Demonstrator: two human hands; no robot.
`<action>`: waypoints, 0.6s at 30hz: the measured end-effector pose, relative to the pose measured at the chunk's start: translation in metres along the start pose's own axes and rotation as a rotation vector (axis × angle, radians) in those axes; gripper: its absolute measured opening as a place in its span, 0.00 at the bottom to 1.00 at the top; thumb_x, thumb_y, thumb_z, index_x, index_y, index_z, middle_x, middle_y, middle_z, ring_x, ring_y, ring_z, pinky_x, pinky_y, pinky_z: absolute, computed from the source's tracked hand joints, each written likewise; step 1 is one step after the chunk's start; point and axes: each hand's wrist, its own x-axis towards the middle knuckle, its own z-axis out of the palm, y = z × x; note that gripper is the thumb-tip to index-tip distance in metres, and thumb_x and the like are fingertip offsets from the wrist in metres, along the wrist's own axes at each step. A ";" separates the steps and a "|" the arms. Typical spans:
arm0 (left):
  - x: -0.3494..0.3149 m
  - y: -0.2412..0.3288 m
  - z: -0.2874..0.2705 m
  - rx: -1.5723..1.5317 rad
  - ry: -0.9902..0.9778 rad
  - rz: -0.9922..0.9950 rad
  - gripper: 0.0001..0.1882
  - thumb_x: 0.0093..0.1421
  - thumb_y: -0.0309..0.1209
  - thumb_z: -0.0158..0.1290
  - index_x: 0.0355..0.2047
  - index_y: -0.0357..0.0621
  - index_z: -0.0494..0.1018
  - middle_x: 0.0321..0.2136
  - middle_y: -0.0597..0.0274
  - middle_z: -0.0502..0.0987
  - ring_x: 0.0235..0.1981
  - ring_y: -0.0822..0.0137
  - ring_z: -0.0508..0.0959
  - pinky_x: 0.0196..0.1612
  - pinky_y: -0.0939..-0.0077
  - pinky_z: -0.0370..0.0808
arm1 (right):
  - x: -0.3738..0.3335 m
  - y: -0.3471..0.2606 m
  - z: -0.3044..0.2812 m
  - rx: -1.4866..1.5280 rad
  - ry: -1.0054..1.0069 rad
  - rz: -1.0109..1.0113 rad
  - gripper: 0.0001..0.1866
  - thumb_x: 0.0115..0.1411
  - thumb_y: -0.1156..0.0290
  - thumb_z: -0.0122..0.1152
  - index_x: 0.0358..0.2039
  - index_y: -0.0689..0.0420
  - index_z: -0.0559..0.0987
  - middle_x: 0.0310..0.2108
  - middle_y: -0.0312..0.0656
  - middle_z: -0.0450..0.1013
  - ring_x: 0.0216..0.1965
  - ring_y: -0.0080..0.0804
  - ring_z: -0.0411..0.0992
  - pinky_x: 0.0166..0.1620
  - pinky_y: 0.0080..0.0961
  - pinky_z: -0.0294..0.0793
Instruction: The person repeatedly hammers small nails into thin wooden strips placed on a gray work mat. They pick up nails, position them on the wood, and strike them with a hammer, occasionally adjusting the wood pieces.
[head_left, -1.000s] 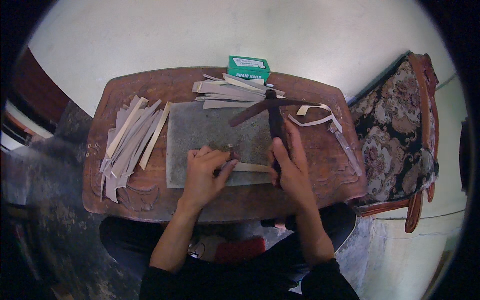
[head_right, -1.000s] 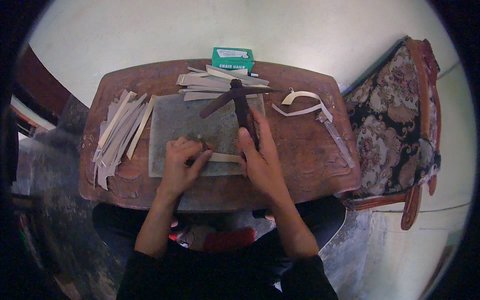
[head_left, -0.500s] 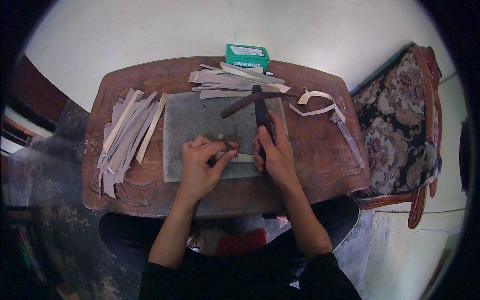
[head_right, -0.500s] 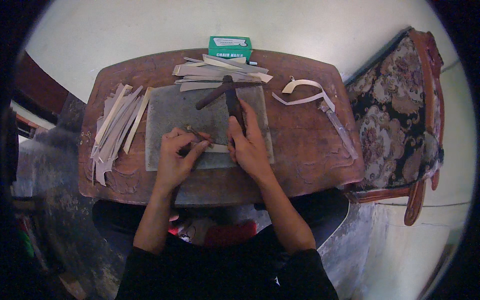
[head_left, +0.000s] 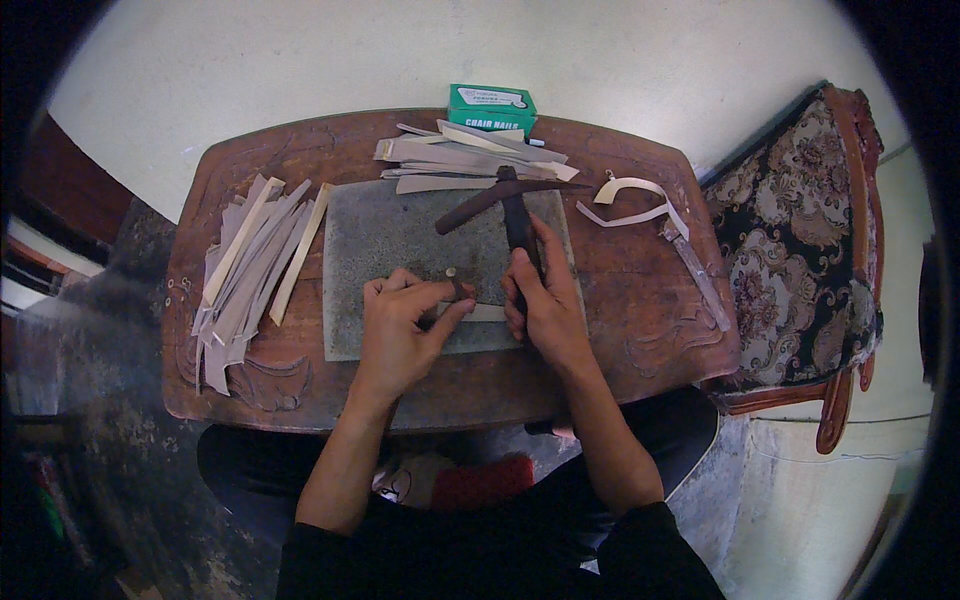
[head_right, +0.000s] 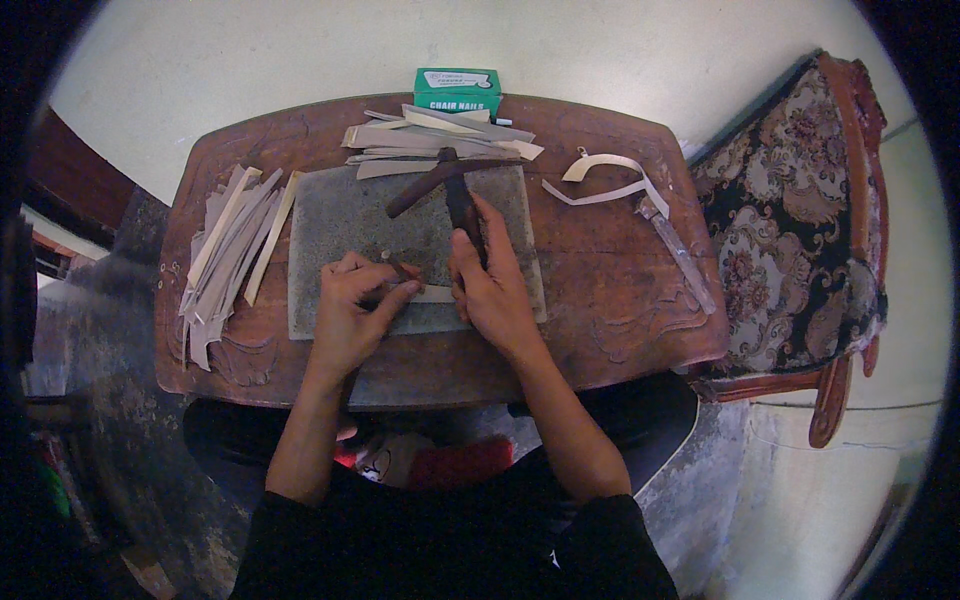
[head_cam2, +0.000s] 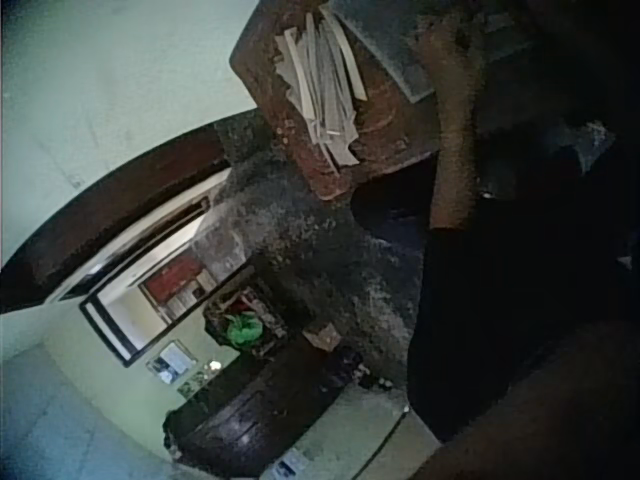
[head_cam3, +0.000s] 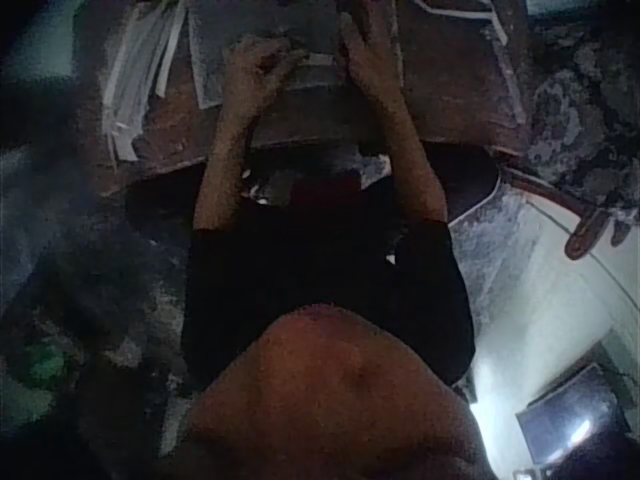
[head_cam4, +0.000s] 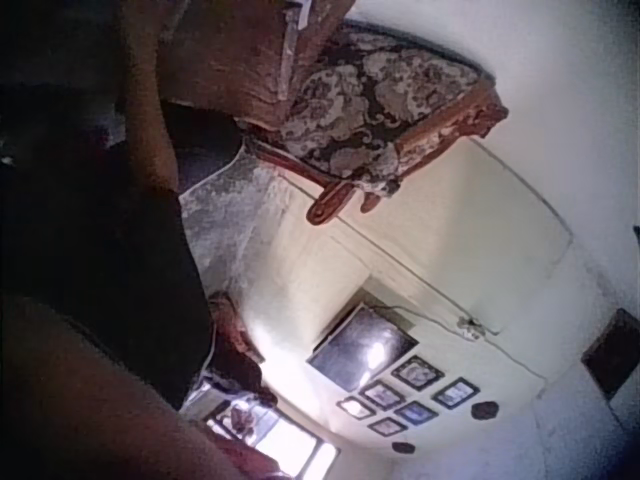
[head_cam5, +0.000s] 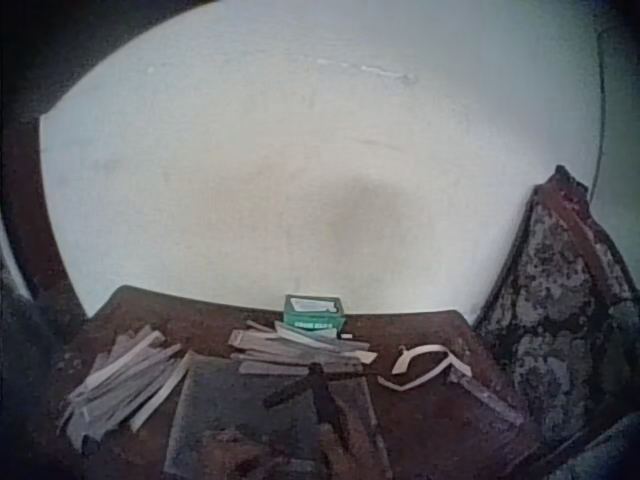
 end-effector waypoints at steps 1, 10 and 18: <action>0.000 0.001 0.000 0.010 0.004 0.009 0.08 0.57 0.36 0.66 0.36 0.51 0.85 0.28 0.69 0.84 0.31 0.68 0.73 0.45 0.68 0.59 | 0.000 0.000 0.000 -0.001 -0.002 -0.007 0.27 0.74 0.60 0.48 0.70 0.46 0.57 0.23 0.30 0.63 0.18 0.15 0.59 0.18 0.17 0.60; 0.000 0.002 0.000 0.089 0.001 0.121 0.08 0.58 0.35 0.64 0.38 0.50 0.83 0.30 0.71 0.83 0.34 0.66 0.74 0.46 0.65 0.60 | 0.002 -0.001 0.001 0.002 -0.009 0.001 0.27 0.74 0.61 0.48 0.70 0.46 0.57 0.24 0.30 0.63 0.18 0.16 0.59 0.18 0.18 0.60; 0.000 0.003 0.002 0.127 0.012 0.150 0.08 0.56 0.34 0.66 0.35 0.48 0.83 0.32 0.70 0.83 0.34 0.66 0.74 0.47 0.66 0.60 | -0.010 -0.025 -0.006 -0.082 0.087 0.058 0.28 0.72 0.62 0.52 0.70 0.49 0.61 0.32 0.34 0.69 0.23 0.18 0.64 0.24 0.18 0.66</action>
